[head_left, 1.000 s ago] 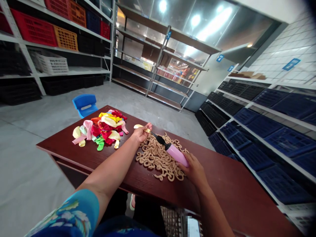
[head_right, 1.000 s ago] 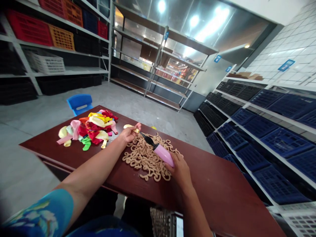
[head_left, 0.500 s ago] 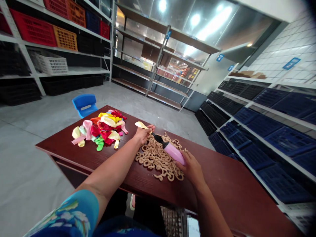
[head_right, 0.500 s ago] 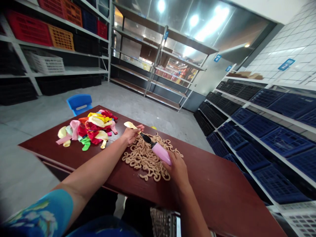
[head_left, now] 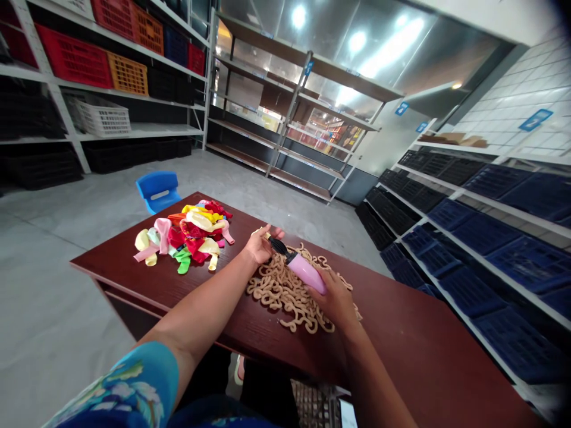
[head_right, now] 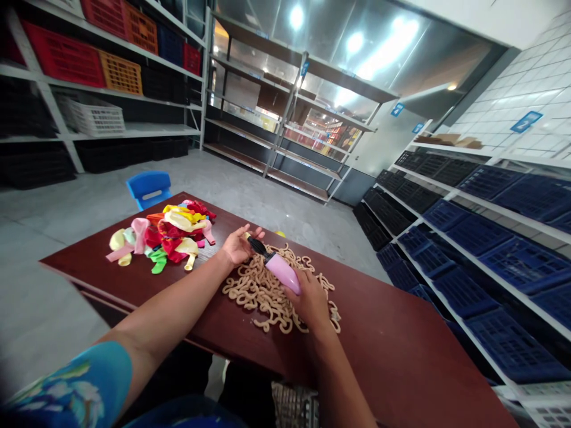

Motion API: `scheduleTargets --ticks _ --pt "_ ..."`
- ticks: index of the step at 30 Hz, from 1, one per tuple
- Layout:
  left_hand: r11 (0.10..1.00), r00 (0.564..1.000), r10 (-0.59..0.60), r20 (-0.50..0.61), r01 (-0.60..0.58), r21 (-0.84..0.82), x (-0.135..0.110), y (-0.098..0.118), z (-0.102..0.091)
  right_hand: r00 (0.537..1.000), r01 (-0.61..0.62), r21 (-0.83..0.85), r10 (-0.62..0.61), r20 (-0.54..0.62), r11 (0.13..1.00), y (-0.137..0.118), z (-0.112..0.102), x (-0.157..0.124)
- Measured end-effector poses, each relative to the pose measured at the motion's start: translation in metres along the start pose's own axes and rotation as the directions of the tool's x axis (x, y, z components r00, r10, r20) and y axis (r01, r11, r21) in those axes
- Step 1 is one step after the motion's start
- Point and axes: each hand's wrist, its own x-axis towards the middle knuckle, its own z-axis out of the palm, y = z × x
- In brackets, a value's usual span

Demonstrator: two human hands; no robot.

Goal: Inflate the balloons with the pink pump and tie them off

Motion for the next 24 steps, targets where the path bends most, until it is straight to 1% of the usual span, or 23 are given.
scheduleTargets --ticks 2,4,6,7,9,11,13,16,19,22,24 --pt "0.997 0.996 -0.059 0.069 0.062 -0.037 -0.005 0.001 0.002 1.000 0.013 0.009 -0.012 -0.007 1.000 -0.001 0.003 0.004" --pt "0.994 0.987 -0.094 0.128 0.099 -0.041 -0.007 0.002 0.003 1.000 0.025 0.006 -0.025 -0.006 1.000 0.000 0.005 0.008" --pt "0.995 0.987 -0.086 0.135 0.091 -0.038 -0.006 0.004 0.002 0.999 0.035 -0.003 -0.035 0.012 0.999 0.001 0.006 0.015" --pt "0.997 0.991 -0.057 0.119 0.063 -0.052 -0.004 0.005 0.001 0.999 0.043 -0.008 -0.043 0.026 0.999 0.002 0.006 0.018" --pt "0.993 0.997 0.041 0.072 -0.033 -0.109 0.001 0.008 -0.001 0.997 0.059 -0.011 -0.058 0.049 0.998 0.003 0.007 0.026" --pt "0.979 0.991 0.125 0.048 -0.115 -0.169 0.005 0.010 -0.002 0.996 0.062 -0.006 -0.062 0.069 0.998 0.003 0.009 0.032" --pt "0.968 0.984 0.175 0.038 -0.165 -0.189 0.007 0.012 -0.002 0.995 0.054 0.001 -0.054 0.085 0.999 0.003 0.012 0.038" --pt "0.959 0.969 0.246 0.002 -0.243 -0.147 0.007 0.013 0.001 0.994 0.070 0.007 -0.071 0.085 0.998 0.004 0.020 0.044" --pt "0.948 0.949 0.314 -0.028 -0.315 -0.057 0.009 0.010 0.003 0.993 0.103 0.005 -0.103 0.062 0.995 0.006 0.027 0.045" --pt "0.926 0.924 0.377 -0.064 -0.374 0.051 0.012 0.006 0.002 0.996 0.093 -0.028 -0.093 0.017 0.995 0.008 0.032 0.043" --pt "0.906 0.905 0.421 -0.060 -0.415 0.090 0.012 0.005 0.001 0.997 0.079 -0.050 -0.080 -0.015 0.996 0.009 0.033 0.041"
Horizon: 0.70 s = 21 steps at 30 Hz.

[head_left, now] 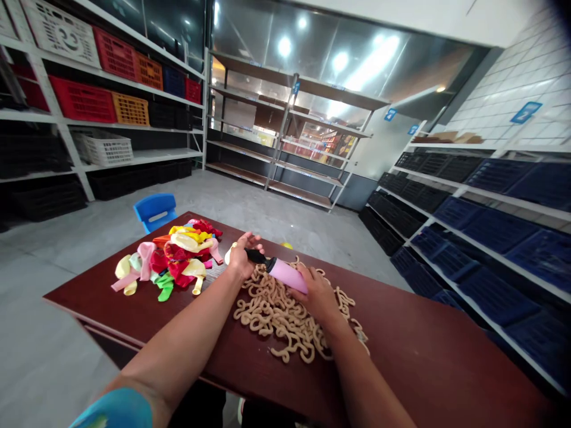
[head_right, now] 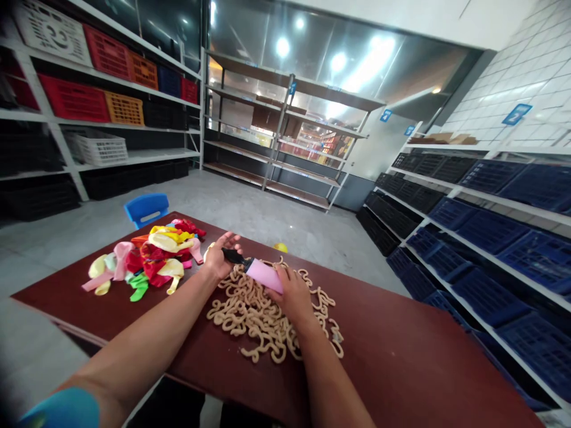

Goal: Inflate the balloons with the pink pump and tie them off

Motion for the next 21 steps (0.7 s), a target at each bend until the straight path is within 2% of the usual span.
scheduleTargets --ticks 6,11,16,21 --pt "0.992 0.992 0.124 -0.009 -0.124 0.022 -0.011 -0.003 0.010 0.996 -0.039 -0.029 0.037 -0.075 0.999 0.003 0.001 0.000" --pt "0.990 0.987 0.131 0.089 -0.135 0.043 -0.018 -0.003 0.035 0.982 -0.183 -0.053 0.185 0.028 0.982 0.012 -0.002 0.000" --pt "0.993 0.993 0.113 0.037 -0.114 0.026 -0.005 0.022 0.062 0.958 -0.288 -0.042 0.287 -0.023 0.957 0.023 -0.009 -0.003" --pt "0.991 0.993 0.115 0.029 -0.116 0.068 0.010 0.039 0.075 0.941 -0.336 -0.042 0.334 -0.052 0.941 0.029 -0.009 -0.002"
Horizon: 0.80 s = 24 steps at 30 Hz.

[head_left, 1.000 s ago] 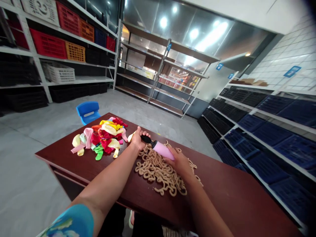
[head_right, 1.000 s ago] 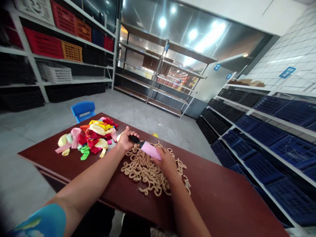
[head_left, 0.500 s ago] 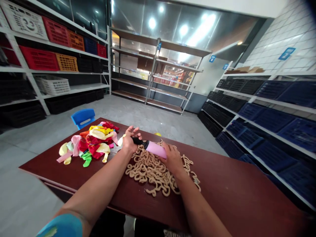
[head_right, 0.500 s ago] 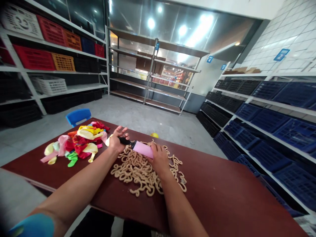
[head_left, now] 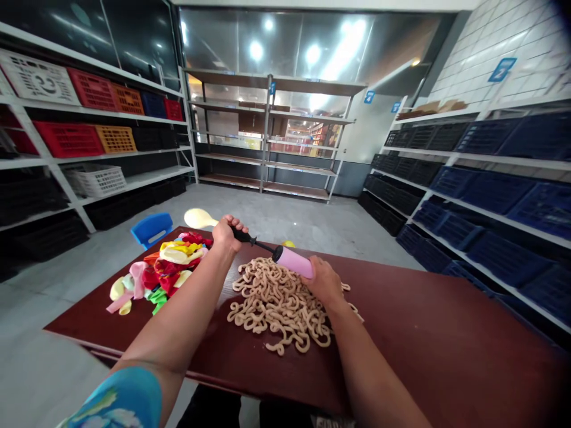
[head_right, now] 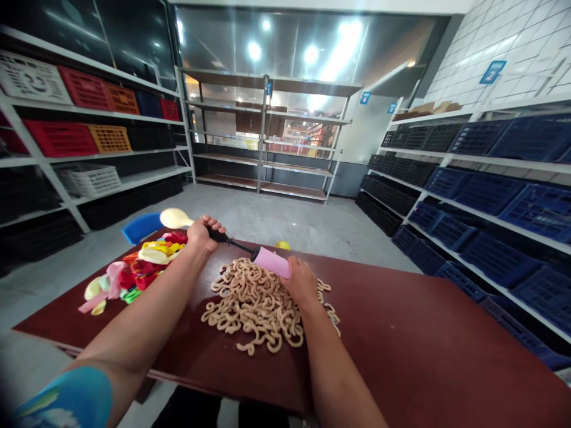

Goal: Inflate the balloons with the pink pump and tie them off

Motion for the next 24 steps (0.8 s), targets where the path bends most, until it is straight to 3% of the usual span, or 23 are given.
scheduleTargets --ticks 5,10,13,18,24 --pt "0.999 0.999 0.034 0.015 -0.033 -0.041 -0.008 -0.020 0.003 1.000 0.013 -0.028 -0.013 0.000 1.000 0.000 0.005 -0.001" --pt "0.999 0.999 -0.019 0.029 0.020 -0.042 -0.025 -0.053 0.006 0.999 0.048 -0.021 -0.049 -0.021 0.999 -0.007 0.006 -0.004" --pt "0.999 0.999 -0.020 0.038 0.022 -0.046 -0.029 -0.063 0.007 0.999 0.037 -0.028 -0.038 -0.034 0.999 -0.009 0.005 -0.006" --pt "0.998 0.998 -0.031 0.061 0.034 -0.051 -0.022 -0.059 -0.001 0.998 0.061 -0.009 -0.061 -0.035 0.998 -0.003 0.004 -0.003" --pt "0.997 0.999 0.003 -0.034 -0.006 -0.081 0.003 -0.039 -0.024 0.998 -0.004 -0.034 0.006 0.065 0.999 0.015 0.006 0.002"
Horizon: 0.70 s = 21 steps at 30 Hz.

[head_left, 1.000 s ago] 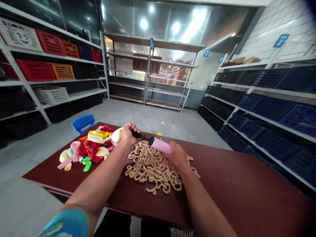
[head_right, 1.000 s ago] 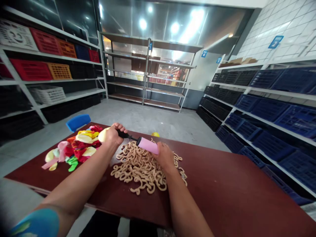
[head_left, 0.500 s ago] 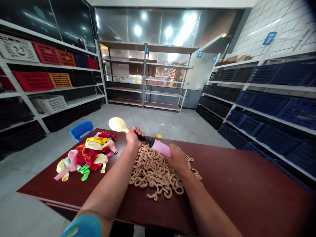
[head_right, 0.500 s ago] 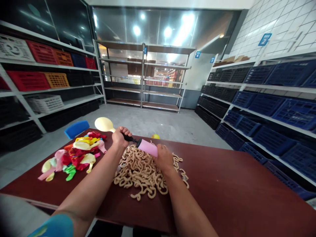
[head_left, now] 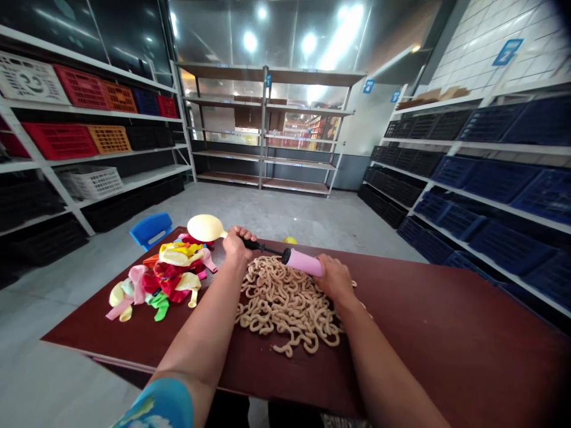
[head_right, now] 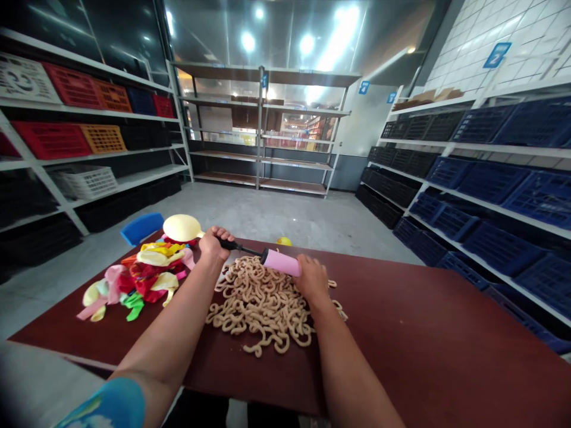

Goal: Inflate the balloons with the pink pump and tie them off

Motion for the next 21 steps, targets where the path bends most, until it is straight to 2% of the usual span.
scheduleTargets --ticks 3,6,11,15,18,21 --pt "1.000 1.000 0.015 0.006 -0.015 -0.022 0.007 0.009 -0.006 1.000 -0.019 -0.021 0.019 -0.003 1.000 0.002 0.001 0.001" --pt "0.999 0.999 0.014 0.032 -0.012 -0.041 0.004 0.009 -0.005 1.000 -0.009 -0.039 0.008 -0.025 0.999 -0.004 0.001 0.001" --pt "0.998 0.996 -0.044 0.077 0.047 -0.029 -0.015 -0.014 0.003 0.995 0.064 -0.049 -0.068 -0.079 0.997 -0.019 -0.001 -0.003" --pt "0.998 0.993 -0.061 0.096 0.062 -0.004 -0.022 -0.028 0.005 0.992 0.099 -0.045 -0.102 -0.078 0.994 -0.025 -0.001 -0.005" --pt "0.999 0.998 -0.049 0.051 0.049 0.006 -0.018 -0.023 0.003 0.993 0.093 -0.044 -0.095 -0.063 0.995 -0.021 -0.002 -0.002" --pt "1.000 1.000 -0.023 -0.001 0.023 -0.010 -0.008 -0.009 0.000 0.997 0.045 -0.055 -0.048 -0.063 0.997 -0.009 -0.002 0.001"
